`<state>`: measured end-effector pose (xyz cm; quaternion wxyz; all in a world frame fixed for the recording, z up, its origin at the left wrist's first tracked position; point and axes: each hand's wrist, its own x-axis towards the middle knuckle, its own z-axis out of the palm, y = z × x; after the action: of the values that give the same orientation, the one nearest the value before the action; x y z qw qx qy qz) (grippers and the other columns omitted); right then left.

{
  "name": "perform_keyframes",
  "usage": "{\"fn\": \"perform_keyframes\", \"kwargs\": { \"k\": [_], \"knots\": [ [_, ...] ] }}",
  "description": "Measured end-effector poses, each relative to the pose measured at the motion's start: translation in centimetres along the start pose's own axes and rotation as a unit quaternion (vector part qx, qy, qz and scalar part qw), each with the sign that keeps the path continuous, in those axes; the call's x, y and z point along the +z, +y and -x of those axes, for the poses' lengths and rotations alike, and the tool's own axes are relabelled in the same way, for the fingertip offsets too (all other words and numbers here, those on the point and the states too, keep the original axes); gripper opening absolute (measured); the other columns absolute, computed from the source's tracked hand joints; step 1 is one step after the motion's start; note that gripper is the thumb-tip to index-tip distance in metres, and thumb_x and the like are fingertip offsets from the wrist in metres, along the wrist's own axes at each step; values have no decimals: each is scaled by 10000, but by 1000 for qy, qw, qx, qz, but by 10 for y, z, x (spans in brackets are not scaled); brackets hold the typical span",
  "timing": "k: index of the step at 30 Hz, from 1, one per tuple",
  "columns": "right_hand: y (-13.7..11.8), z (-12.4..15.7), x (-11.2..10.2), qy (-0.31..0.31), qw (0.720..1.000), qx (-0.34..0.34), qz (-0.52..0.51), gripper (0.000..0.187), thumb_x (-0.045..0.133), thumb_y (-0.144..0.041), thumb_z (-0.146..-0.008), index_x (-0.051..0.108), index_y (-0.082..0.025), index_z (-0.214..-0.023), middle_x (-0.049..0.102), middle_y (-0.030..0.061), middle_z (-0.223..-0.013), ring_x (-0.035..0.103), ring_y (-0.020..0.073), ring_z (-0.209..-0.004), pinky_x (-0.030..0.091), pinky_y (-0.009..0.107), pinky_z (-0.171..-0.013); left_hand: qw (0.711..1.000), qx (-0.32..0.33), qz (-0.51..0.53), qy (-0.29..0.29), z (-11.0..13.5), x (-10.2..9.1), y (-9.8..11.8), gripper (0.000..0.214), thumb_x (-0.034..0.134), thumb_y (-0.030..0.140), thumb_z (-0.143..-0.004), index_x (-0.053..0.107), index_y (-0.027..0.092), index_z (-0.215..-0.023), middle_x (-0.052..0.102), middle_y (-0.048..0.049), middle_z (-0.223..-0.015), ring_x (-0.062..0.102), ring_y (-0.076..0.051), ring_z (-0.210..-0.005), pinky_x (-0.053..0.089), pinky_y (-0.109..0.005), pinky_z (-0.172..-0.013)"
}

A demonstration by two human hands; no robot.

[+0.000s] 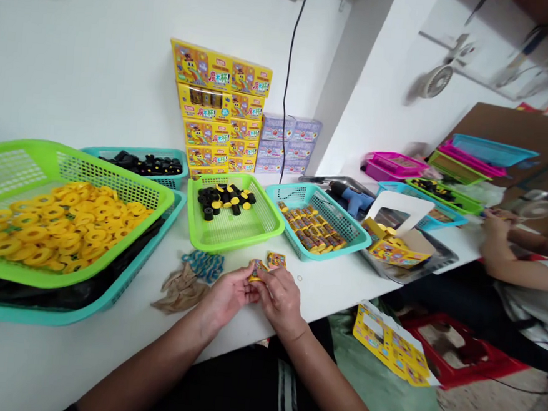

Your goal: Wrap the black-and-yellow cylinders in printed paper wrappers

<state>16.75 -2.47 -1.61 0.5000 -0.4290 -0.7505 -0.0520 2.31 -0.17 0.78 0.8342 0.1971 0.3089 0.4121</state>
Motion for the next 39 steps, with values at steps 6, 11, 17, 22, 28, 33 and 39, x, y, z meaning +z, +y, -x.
{"fn": "perform_keyframes", "kwargs": {
  "k": [6,11,17,22,28,33,39],
  "knots": [
    [-5,4,4,46,996,46,-60,253,627,-227,-907,622,-220,-1160,698,78,-943,654,212,-876,549,418,-843,1000,-8,24,7,-2,1,4,151,566,185,-903,697,111,-884,669,-80,-797,609,-141,-668,499,-275,-698],
    [-7,2,1,29,996,52,-65,215,614,-195,-906,671,-211,-1113,693,80,-900,649,204,-839,557,376,-770,1000,-15,17,0,-2,2,5,190,535,201,-916,689,104,-861,657,-87,-779,604,-149,-671,502,-280,-679],
    [-5,6,4,25,998,32,-41,206,588,-166,-910,684,-216,-1084,681,56,-808,628,187,-759,534,354,-709,1000,19,-5,-12,2,3,-1,95,690,207,-828,687,112,-840,661,-63,-773,583,-138,-660,473,-254,-645],
    [-1,8,8,19,999,25,-15,189,553,-171,-925,698,-216,-1037,638,41,-724,598,181,-696,501,336,-653,1000,-7,8,13,2,4,-3,109,633,199,-872,694,110,-860,666,-63,-769,576,-133,-656,460,-246,-647],
    [-1,10,6,21,1000,-6,-2,207,516,-120,-915,696,-192,-988,606,39,-682,569,171,-658,473,304,-605,1000,-20,-16,1,3,5,-3,173,633,269,-874,689,106,-887,667,-73,-746,590,-149,-653,464,-265,-660],
    [-3,-6,-4,-3,979,156,-132,180,522,-225,-942,690,-197,-1000,692,52,-809,644,173,-735,539,301,-666,995,37,-92,13,4,6,0,235,737,322,-770,649,141,-890,668,-64,-734,600,-153,-613,460,-269,-601],
    [-7,-38,-8,-178,899,290,-275,148,701,-321,-813,710,-178,-848,703,8,-692,636,148,-568,501,237,-506,966,126,-213,68,6,9,-5,448,789,140,-595,624,148,-1011,648,-13,-689,552,-127,-537,416,-235,-496]
  ]
}}
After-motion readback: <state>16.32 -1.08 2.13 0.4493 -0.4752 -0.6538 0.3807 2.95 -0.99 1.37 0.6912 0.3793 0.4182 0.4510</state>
